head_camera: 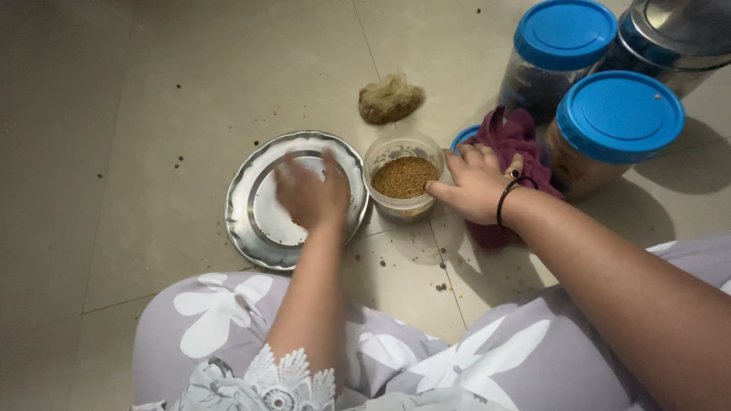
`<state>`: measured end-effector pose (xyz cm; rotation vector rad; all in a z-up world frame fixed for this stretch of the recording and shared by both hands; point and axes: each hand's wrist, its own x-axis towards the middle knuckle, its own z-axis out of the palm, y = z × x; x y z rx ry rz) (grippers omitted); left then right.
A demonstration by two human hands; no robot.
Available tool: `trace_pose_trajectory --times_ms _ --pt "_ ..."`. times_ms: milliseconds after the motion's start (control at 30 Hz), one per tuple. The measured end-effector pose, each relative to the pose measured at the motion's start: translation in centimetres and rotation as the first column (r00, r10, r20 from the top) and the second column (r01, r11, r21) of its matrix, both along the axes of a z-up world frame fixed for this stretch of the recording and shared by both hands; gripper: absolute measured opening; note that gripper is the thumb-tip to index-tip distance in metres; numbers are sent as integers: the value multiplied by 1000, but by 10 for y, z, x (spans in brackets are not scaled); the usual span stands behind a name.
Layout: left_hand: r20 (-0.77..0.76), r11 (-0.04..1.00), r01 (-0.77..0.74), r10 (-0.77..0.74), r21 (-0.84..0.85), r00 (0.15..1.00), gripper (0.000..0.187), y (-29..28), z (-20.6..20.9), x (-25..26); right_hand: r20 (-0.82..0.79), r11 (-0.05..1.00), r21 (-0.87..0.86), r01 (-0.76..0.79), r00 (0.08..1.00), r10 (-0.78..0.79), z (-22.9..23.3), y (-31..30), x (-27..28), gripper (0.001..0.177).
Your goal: The person scoops grains from a metal plate into a small plastic container using their left hand while holding the container steady with the right hand. The person repeats this action until the plate is empty, then pours the remaining grains from the plate into the container.
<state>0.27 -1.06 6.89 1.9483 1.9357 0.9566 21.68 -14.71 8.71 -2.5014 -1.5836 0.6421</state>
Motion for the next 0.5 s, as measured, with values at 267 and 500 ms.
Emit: trace_pose_trajectory --times_ms 267,500 --pt "-161 882 -241 190 -405 968 107 20 -56 -22 -3 1000 -7 -2 1000 2 0 2 0 94" --pt "-143 993 97 -106 -66 984 92 29 -70 -14 -33 1000 26 -11 999 11 -3 2 1 94"
